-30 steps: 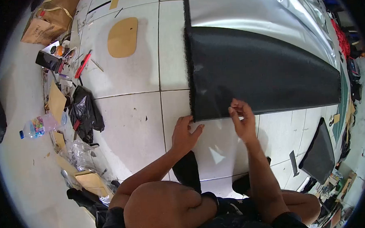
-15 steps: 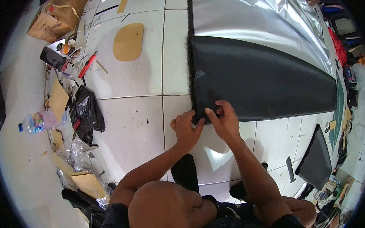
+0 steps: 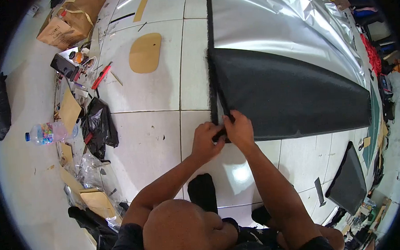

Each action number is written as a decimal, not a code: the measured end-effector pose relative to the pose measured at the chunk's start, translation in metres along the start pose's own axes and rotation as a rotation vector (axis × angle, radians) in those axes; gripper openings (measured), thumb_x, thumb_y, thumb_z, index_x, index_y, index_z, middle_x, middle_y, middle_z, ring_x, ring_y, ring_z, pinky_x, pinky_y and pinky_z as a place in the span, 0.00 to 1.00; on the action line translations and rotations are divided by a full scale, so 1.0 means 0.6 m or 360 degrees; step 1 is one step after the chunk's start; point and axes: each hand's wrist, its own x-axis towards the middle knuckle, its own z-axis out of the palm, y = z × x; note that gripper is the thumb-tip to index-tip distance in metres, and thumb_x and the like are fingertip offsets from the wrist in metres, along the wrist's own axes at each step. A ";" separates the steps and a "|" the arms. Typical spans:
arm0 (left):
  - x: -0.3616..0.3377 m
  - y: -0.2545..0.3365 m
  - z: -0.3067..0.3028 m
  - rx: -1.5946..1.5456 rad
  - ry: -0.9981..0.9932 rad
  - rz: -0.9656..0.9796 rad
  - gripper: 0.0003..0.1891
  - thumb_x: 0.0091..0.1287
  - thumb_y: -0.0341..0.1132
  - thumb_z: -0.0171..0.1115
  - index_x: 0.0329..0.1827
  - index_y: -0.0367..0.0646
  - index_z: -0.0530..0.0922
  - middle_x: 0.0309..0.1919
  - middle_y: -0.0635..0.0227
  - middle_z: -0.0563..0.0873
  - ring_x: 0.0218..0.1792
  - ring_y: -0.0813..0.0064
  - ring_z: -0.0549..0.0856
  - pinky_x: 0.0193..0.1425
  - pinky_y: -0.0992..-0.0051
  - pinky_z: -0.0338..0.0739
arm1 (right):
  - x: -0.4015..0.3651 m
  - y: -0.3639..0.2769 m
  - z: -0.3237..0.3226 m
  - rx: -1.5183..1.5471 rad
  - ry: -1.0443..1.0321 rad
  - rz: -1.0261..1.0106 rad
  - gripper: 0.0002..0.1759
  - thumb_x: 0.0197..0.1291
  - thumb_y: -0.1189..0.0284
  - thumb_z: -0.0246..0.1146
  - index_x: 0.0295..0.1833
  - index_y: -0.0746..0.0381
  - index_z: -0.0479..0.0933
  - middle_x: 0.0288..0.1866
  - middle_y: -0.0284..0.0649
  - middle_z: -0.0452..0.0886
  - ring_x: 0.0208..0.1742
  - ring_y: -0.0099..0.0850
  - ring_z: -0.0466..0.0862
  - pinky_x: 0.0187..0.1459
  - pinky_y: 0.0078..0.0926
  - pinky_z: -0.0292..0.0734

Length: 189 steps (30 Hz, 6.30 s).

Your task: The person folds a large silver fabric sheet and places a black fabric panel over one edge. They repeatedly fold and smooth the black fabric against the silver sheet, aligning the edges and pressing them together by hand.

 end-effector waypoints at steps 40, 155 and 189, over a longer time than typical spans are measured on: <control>0.130 -0.022 -0.020 -0.1180 -0.0318 -0.1184 0.10 0.65 0.37 0.63 0.33 0.39 0.80 0.24 0.74 0.77 0.26 0.83 0.73 0.27 0.79 0.67 | -0.006 -0.009 0.014 -0.0259 0.0113 -0.0373 0.11 0.61 0.68 0.59 0.45 0.62 0.77 0.43 0.50 0.79 0.43 0.45 0.82 0.43 0.40 0.79; 0.118 -0.054 0.005 -0.0842 -0.0197 -0.1044 0.11 0.65 0.39 0.64 0.31 0.41 0.80 0.23 0.77 0.76 0.22 0.86 0.70 0.24 0.81 0.65 | 0.008 0.012 0.023 0.0139 0.0131 -0.0105 0.14 0.55 0.65 0.66 0.39 0.66 0.81 0.38 0.49 0.81 0.39 0.44 0.83 0.41 0.38 0.77; 0.115 -0.049 0.010 -0.0941 -0.0114 -0.0964 0.12 0.66 0.38 0.62 0.27 0.42 0.78 0.20 0.79 0.73 0.21 0.87 0.68 0.23 0.81 0.63 | 0.016 0.008 0.003 0.0410 -0.0104 0.0219 0.15 0.58 0.64 0.66 0.38 0.67 0.81 0.36 0.49 0.83 0.35 0.40 0.84 0.38 0.33 0.75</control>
